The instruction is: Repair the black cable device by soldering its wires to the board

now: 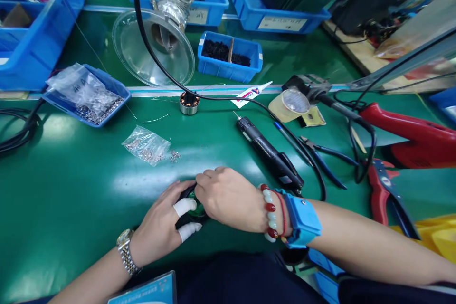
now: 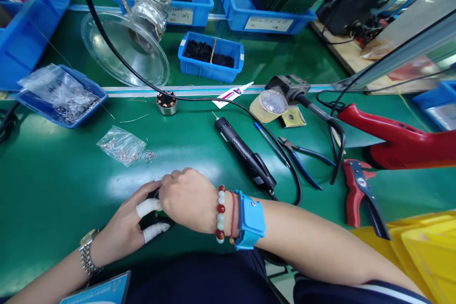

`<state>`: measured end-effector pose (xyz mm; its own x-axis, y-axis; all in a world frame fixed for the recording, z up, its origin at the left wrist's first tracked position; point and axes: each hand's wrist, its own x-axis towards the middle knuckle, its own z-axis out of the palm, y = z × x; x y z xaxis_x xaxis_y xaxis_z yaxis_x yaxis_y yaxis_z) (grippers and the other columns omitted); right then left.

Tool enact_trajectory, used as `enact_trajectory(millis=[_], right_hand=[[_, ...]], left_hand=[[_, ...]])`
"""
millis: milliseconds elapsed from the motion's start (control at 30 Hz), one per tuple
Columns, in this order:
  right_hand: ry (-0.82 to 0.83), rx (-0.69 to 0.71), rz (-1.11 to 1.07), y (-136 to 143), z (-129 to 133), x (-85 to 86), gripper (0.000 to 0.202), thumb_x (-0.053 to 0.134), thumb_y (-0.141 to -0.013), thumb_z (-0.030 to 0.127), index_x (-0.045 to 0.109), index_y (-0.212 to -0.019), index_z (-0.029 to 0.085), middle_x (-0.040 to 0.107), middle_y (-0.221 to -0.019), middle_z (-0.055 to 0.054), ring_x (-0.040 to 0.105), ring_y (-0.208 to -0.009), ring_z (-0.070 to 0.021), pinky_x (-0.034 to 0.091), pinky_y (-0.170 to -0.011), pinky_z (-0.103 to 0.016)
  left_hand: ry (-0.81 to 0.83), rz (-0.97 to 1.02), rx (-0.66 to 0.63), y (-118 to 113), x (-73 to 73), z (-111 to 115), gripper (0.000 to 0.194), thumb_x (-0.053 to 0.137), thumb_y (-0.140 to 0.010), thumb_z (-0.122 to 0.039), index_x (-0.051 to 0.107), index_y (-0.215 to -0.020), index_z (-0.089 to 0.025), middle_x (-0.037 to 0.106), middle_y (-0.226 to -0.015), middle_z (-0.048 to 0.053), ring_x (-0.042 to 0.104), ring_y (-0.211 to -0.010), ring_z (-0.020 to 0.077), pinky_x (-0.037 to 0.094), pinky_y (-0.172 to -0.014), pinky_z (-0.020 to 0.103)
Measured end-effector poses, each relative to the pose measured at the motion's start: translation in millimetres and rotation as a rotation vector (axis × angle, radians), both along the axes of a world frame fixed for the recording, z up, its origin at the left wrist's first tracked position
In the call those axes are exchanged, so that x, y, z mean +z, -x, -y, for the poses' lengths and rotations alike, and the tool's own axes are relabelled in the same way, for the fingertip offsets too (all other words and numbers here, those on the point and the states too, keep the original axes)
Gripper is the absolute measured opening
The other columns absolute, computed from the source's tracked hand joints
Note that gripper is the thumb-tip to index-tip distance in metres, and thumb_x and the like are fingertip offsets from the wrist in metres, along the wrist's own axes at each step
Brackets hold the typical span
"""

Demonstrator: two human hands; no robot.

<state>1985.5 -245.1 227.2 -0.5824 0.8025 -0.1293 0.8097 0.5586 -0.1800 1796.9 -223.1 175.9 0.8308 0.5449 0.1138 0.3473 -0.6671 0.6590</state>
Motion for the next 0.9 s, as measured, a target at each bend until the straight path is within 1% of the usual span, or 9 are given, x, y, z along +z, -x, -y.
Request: enact_trajectory(millis=[133, 300, 467, 667, 900], right_hand=[[-0.013, 0.017, -0.018, -0.7, -2.4, -2.5, 0.013, 0.048, -0.082, 0.011, 0.061, -0.081, 0.011, 0.061, -0.076, -0.009, 0.056, -0.068, -0.0198, 0.032, -0.051, -0.03], [-0.026, 0.006, -0.041, -1.3, -2.2, -4.9, 0.012, 0.048, -0.081, 0.011, 0.06, -0.079, 0.012, 0.061, -0.075, -0.007, 0.056, -0.066, -0.0196, 0.032, -0.05, -0.03], [-0.074, -0.026, -0.052, -0.2, 2.3, -7.0, 0.012, 0.048, -0.082, 0.012, 0.059, -0.078, 0.013, 0.06, -0.074, -0.007, 0.055, -0.065, -0.0197, 0.033, -0.051, -0.03], [-0.106, -0.084, -0.078, 3.4, 8.1, -11.4, 0.012, 0.049, -0.081, 0.012, 0.059, -0.074, 0.013, 0.06, -0.072, -0.008, 0.056, -0.065, -0.0208, 0.034, -0.051, -0.031], [-0.227, -0.183, -0.109, 8.0, 15.4, -20.0, 0.016, 0.046, -0.078, 0.008, 0.057, -0.067, 0.013, 0.058, -0.065, -0.007, 0.054, -0.058, -0.0189, 0.031, -0.048, -0.03]], left_hand=[[-0.1, -0.01, -0.067, 1.6, 2.2, -3.1, 0.016, 0.06, -0.08, -0.022, 0.062, -0.096, -0.022, 0.044, -0.128, 0.01, 0.046, -0.116, 0.0261, 0.039, -0.098, 0.049], [-0.13, 0.012, -0.083, 1.1, 2.9, -5.0, 0.011, 0.06, -0.08, -0.024, 0.064, -0.091, -0.023, 0.045, -0.126, 0.009, 0.048, -0.114, 0.0246, 0.042, -0.096, 0.048], [-0.143, 0.019, -0.091, 0.4, 2.4, -6.3, 0.011, 0.059, -0.081, -0.026, 0.066, -0.09, -0.024, 0.045, -0.125, 0.009, 0.049, -0.113, 0.0247, 0.044, -0.095, 0.047], [-0.116, -0.001, -0.091, 3.2, 1.9, -5.2, 0.013, 0.06, -0.081, -0.025, 0.067, -0.092, -0.024, 0.046, -0.127, 0.01, 0.047, -0.115, 0.0258, 0.043, -0.096, 0.048], [-0.109, 0.002, -0.087, 3.3, 1.8, -5.5, 0.013, 0.059, -0.081, -0.025, 0.067, -0.09, -0.02, 0.047, -0.128, 0.013, 0.047, -0.117, 0.0271, 0.044, -0.095, 0.048]])
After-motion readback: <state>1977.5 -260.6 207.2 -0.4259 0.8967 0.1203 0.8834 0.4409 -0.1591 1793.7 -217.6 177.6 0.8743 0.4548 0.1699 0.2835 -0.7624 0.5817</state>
